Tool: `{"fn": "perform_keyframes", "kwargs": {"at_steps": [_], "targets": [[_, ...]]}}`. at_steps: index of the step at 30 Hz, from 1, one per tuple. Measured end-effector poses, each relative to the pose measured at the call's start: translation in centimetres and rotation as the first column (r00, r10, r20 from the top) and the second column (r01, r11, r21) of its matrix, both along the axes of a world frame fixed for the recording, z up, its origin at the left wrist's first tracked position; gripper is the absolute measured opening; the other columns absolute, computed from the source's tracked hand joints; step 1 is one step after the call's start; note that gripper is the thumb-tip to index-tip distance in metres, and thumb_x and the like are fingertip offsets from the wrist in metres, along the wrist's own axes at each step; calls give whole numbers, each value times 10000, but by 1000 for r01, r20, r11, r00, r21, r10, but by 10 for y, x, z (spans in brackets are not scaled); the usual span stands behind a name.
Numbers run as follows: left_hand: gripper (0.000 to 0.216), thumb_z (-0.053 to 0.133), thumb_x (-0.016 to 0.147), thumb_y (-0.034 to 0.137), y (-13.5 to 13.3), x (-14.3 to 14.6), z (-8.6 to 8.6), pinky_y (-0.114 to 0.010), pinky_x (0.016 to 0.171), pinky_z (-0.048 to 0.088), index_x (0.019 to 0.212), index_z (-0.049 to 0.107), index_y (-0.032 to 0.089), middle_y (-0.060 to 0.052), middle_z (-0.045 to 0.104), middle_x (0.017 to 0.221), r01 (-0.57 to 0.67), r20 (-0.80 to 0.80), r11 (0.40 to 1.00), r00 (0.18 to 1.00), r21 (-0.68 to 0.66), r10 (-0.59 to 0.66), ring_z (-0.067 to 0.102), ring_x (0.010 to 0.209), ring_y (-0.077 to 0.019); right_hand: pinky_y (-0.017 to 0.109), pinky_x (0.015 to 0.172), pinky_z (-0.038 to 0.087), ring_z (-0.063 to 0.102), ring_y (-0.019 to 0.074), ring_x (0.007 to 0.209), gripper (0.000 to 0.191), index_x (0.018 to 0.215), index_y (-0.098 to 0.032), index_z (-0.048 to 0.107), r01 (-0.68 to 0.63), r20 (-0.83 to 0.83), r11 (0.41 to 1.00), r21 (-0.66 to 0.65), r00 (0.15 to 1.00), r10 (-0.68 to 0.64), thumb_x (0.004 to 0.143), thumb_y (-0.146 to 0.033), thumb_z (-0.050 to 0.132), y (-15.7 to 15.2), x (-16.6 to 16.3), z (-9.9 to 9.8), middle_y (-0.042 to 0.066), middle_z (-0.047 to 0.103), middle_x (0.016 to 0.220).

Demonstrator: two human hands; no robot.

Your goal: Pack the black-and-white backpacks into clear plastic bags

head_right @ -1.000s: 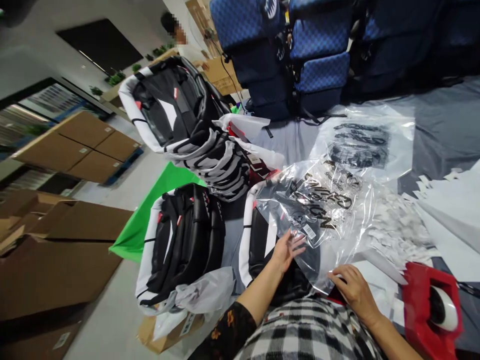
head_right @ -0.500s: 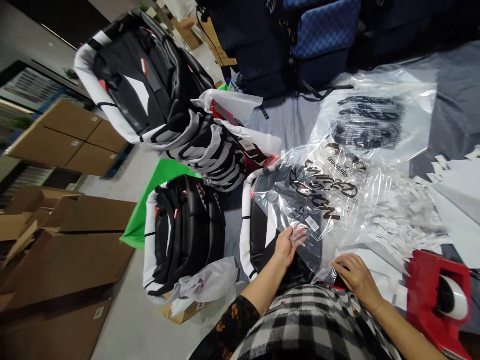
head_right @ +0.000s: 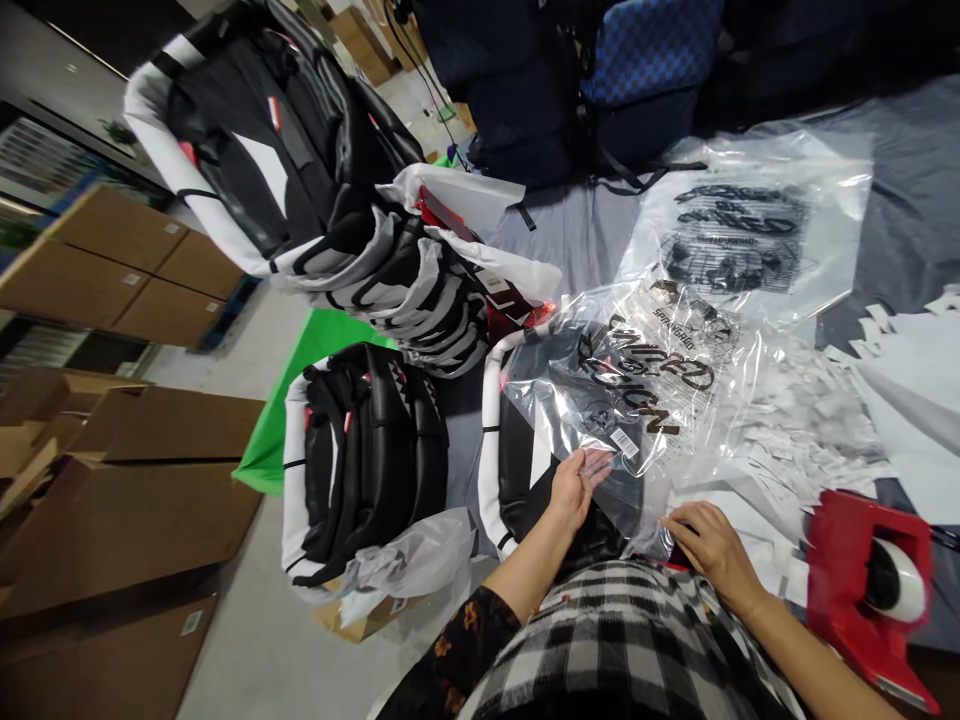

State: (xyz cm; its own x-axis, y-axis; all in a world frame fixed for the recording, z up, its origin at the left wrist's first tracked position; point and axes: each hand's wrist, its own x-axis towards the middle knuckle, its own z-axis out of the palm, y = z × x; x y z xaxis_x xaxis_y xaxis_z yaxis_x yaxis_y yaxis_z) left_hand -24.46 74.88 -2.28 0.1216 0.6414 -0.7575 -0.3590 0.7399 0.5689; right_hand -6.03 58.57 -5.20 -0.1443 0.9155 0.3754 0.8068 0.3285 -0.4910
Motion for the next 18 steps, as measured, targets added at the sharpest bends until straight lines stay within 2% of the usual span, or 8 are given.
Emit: {"fn": "perform_keyframes", "kwargs": {"at_steps": [5, 14, 18], "targets": [[228, 654, 891, 343, 0, 0, 0, -466, 1014, 511, 837, 641, 122, -185, 744, 966, 2, -3, 1000, 1000, 1, -2, 710, 1083, -322, 358, 794, 520, 654, 183, 854, 294, 1135, -267, 702, -4, -21, 999, -52, 1000, 3, 971, -125, 503, -2, 1, -5, 53, 711, 936], [200, 581, 929, 288, 0, 0, 0, -456, 1007, 523, 839, 638, 119, -161, 738, 925, -11, 5, 1000, 1000, -12, 11, 729, 1023, -291, 346, 774, 512, 643, 178, 835, 234, 1093, -229, 681, -1, 2, 999, 35, 1000, 1, 990, -128, 497, 4, -3, 1, 53, 698, 910], [219, 630, 911, 331, 0, 0, -3, -468, 1010, 516, 845, 635, 122, -167, 739, 927, -4, 16, 1000, 1000, -8, 4, 725, 1040, -309, 342, 781, 508, 641, 175, 835, 238, 1097, -224, 673, 4, -10, 999, 54, 1000, -3, 980, -108, 501, 6, -3, 4, 47, 694, 905]]}}
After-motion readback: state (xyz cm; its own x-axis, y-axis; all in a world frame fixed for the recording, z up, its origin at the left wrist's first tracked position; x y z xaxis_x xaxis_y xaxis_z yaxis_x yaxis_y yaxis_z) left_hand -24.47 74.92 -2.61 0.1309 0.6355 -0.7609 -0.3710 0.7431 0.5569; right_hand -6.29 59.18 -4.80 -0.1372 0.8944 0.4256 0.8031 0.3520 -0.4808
